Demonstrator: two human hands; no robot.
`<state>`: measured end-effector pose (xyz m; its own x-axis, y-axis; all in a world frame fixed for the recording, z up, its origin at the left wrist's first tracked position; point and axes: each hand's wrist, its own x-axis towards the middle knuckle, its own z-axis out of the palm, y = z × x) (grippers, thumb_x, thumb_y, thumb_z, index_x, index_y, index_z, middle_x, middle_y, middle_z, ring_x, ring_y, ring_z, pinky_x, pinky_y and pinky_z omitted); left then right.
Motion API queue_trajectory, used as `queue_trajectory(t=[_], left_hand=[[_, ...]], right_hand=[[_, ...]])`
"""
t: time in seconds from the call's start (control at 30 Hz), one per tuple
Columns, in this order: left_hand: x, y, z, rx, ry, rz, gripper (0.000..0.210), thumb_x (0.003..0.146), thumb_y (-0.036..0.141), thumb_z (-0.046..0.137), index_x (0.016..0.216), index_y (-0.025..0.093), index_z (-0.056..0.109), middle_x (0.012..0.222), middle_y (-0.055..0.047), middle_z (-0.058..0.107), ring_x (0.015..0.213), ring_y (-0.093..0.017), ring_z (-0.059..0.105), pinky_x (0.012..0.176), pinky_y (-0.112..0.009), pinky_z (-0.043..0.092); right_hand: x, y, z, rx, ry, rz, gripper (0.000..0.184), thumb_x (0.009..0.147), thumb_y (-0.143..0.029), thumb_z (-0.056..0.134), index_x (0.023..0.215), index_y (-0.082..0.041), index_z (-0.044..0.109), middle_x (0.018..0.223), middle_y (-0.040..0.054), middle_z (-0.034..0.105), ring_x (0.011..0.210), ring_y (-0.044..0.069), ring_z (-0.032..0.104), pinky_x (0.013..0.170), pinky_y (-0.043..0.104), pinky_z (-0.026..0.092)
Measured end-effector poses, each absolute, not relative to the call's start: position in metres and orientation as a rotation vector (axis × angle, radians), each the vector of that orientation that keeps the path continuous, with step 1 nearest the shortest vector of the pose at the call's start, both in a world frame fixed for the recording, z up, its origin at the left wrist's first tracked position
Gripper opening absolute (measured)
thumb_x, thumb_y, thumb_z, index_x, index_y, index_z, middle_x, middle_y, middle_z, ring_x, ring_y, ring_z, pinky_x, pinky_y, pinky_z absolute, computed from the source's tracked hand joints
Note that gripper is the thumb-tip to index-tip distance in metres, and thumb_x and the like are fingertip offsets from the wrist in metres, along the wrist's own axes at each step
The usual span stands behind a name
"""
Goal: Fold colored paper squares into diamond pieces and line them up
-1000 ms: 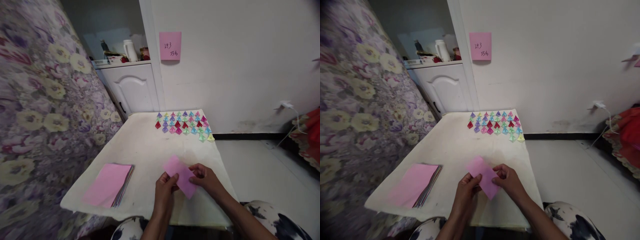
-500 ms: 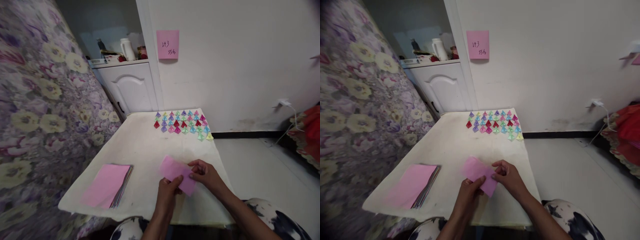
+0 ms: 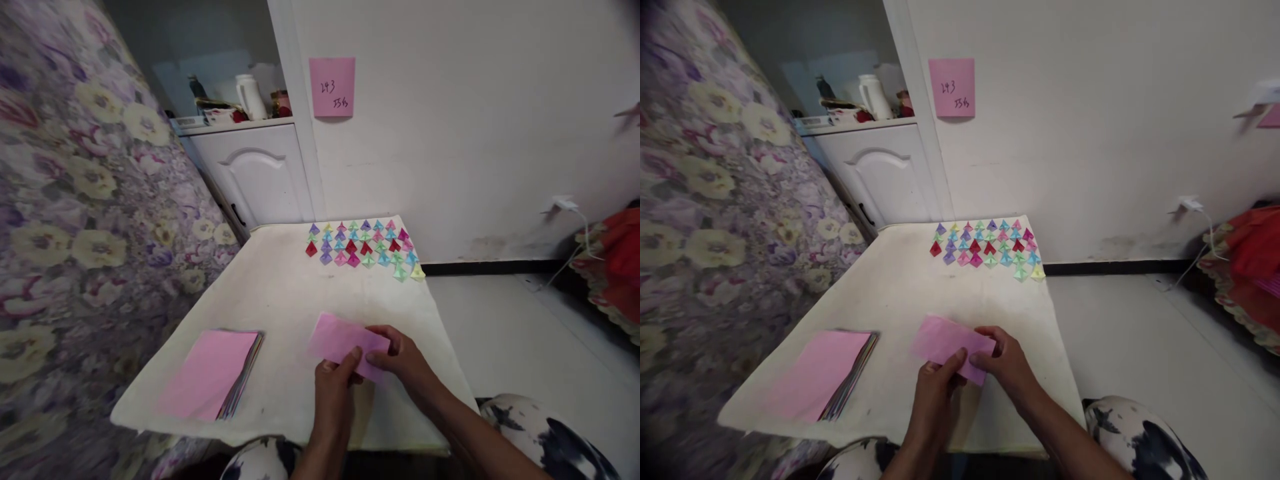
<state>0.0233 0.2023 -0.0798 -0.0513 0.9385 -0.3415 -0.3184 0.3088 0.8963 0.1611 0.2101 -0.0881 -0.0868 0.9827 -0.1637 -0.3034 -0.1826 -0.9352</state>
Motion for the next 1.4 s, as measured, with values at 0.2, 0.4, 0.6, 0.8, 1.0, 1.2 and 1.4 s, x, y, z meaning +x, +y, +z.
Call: queue_trajectory(t=[0.2,0.4,0.6,0.8,1.0,1.2,1.4], left_hand=[[0.027,0.201,-0.084,0.639,1.068,1.137,0.024,0.062,0.031,0.075,0.069,0.009,0.069,0.059,-0.003,0.063,0.051,-0.012,0.053,0.048,-0.022,0.039],[0.028,0.202,-0.081,0.627,1.114,1.162,0.021,0.062,0.029,0.075,0.062,0.009,0.067,0.049,0.000,0.059,0.045,-0.011,0.050,0.046,-0.021,0.037],[0.026,0.203,-0.083,0.611,1.125,1.161,0.022,0.063,0.029,0.075,0.062,0.009,0.066,0.051,-0.001,0.061,0.046,-0.010,0.050,0.046,-0.021,0.037],[0.023,0.204,-0.086,0.546,1.131,1.197,0.021,0.062,0.028,0.075,0.060,0.008,0.066,0.051,-0.001,0.060,0.044,-0.010,0.050,0.043,-0.021,0.037],[0.030,0.197,-0.090,0.530,1.036,1.135,0.023,0.063,0.029,0.075,0.070,0.008,0.068,0.058,-0.003,0.065,0.050,-0.012,0.056,0.048,-0.023,0.041],[0.025,0.196,-0.103,0.543,1.094,1.147,0.024,0.062,0.030,0.075,0.063,0.010,0.061,0.046,0.000,0.058,0.040,-0.008,0.049,0.041,-0.019,0.035],[0.005,0.179,-0.119,0.672,1.257,1.064,0.031,0.063,0.037,0.073,0.060,0.014,0.053,0.046,0.002,0.058,0.036,-0.008,0.049,0.036,-0.018,0.035]], right_hand=[[0.161,0.210,-0.087,-1.123,-1.041,1.409,0.030,0.063,-0.024,0.073,0.090,-0.018,0.061,0.079,0.0007,0.065,0.068,0.016,0.058,0.061,0.026,0.044],[0.165,0.211,-0.086,-1.114,-1.057,1.369,0.025,0.068,-0.023,0.067,0.091,-0.018,0.058,0.070,-0.0025,0.058,0.060,0.012,0.053,0.055,0.024,0.041],[0.173,0.213,-0.089,-1.125,-1.040,1.307,0.027,0.069,-0.025,0.067,0.094,-0.017,0.058,0.060,-0.0062,0.049,0.054,0.009,0.048,0.052,0.022,0.038],[0.178,0.213,-0.087,-1.202,-0.912,1.380,0.040,0.071,-0.038,0.066,0.103,-0.018,0.054,0.073,-0.0010,0.060,0.067,0.015,0.060,0.060,0.027,0.047],[0.165,0.209,-0.091,-1.194,-1.051,1.368,0.037,0.063,-0.030,0.071,0.096,-0.017,0.057,0.080,0.0010,0.062,0.066,0.014,0.057,0.060,0.027,0.045],[0.170,0.208,-0.096,-1.311,-1.180,1.245,0.029,0.067,-0.024,0.062,0.094,-0.016,0.057,0.078,0.0011,0.059,0.061,0.013,0.052,0.055,0.025,0.041],[0.180,0.201,-0.110,-1.436,-1.411,1.189,0.034,0.065,-0.017,0.057,0.099,-0.016,0.057,0.073,-0.0001,0.056,0.065,0.015,0.055,0.058,0.024,0.042]])
